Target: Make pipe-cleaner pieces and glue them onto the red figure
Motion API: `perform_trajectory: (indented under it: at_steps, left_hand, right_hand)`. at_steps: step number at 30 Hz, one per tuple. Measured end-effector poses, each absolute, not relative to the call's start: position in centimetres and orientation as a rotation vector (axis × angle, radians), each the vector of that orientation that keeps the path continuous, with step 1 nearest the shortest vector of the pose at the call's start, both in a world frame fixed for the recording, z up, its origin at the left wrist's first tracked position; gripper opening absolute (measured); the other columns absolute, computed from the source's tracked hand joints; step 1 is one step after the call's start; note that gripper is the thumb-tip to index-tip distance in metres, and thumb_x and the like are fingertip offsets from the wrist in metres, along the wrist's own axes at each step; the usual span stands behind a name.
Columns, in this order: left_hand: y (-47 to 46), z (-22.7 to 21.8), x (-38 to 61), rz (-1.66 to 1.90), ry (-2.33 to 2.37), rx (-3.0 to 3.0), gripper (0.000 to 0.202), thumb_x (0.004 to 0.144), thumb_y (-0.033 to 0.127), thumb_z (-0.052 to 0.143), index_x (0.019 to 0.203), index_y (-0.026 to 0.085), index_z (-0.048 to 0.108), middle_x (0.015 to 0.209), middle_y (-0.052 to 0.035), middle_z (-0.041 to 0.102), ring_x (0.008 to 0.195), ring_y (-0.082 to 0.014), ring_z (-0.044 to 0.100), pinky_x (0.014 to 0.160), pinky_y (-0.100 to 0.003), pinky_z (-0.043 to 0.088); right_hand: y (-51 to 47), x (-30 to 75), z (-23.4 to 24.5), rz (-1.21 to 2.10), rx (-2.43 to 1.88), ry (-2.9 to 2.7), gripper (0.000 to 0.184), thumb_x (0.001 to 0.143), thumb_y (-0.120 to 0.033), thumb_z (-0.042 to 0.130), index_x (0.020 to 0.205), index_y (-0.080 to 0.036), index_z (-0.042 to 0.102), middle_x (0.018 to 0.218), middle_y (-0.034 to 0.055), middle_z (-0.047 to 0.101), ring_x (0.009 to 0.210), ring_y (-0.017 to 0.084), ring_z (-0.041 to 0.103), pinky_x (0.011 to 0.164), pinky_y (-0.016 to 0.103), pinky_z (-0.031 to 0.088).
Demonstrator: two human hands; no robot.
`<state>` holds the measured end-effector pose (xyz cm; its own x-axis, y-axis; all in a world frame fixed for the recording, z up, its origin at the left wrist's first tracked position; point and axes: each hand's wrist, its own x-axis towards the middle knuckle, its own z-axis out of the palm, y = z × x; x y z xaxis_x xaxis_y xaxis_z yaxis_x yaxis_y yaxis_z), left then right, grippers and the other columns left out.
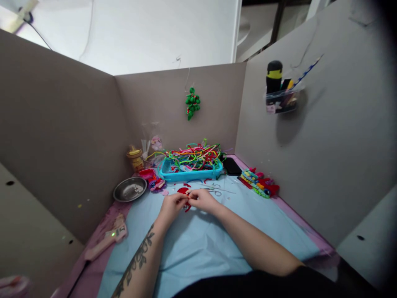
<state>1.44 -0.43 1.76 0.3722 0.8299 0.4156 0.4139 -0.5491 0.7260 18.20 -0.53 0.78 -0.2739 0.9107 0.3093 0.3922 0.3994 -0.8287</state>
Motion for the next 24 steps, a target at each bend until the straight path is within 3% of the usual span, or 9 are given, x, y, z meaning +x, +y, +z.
perform_trajectory:
  at_steps: [4, 13, 20, 24]
  left_hand:
    - [-0.4, 2.2, 1.5, 1.177, 1.206, 1.923, 0.013, 0.069, 0.024, 0.060, 0.071, 0.016, 0.070, 0.065, -0.0033, 0.070, 0.059, -0.0155, 0.062, 0.057, -0.023, 0.048]
    - [0.1, 1.7, 1.5, 1.281, 1.202, 1.743, 0.017, 0.068, 0.030, 0.063, 0.071, 0.014, 0.069, 0.065, -0.0038, 0.069, 0.059, -0.0162, 0.062, 0.058, -0.025, 0.049]
    - [-0.1, 2.2, 1.3, 1.035, 0.997, 1.865, 0.021, 0.069, 0.029, 0.063, 0.082, 0.016, 0.071, 0.078, -0.0065, 0.072, 0.065, -0.0169, 0.064, 0.062, -0.027, 0.051]
    - [0.0, 1.9, 1.1, 1.030, 1.003, 1.945, 0.015, 0.067, 0.027, 0.064, 0.075, 0.017, 0.072, 0.078, -0.0060, 0.073, 0.067, -0.0180, 0.065, 0.065, -0.028, 0.051]
  right_hand:
    - [-0.4, 17.7, 0.4, 0.953, -1.034, -1.735, 0.008, 0.067, -0.014, 0.054, 0.061, -0.013, 0.060, 0.059, -0.0022, 0.056, 0.053, 0.008, 0.045, 0.053, 0.018, 0.036]
    - [-0.3, 17.2, 0.1, 1.083, -1.037, -1.583, 0.020, 0.069, -0.025, 0.059, 0.054, -0.013, 0.058, 0.053, -0.0013, 0.054, 0.053, 0.009, 0.046, 0.051, 0.020, 0.034]
    - [-0.3, 18.2, 0.9, 1.017, -1.045, -1.768, 0.019, 0.065, -0.016, 0.057, 0.046, -0.014, 0.052, 0.052, -0.0033, 0.049, 0.055, 0.010, 0.047, 0.053, 0.021, 0.033]
    - [-0.2, 18.5, 1.0, 0.974, -1.048, -1.838, 0.015, 0.065, -0.015, 0.057, 0.049, -0.014, 0.057, 0.055, -0.0026, 0.054, 0.058, 0.011, 0.051, 0.055, 0.021, 0.036]
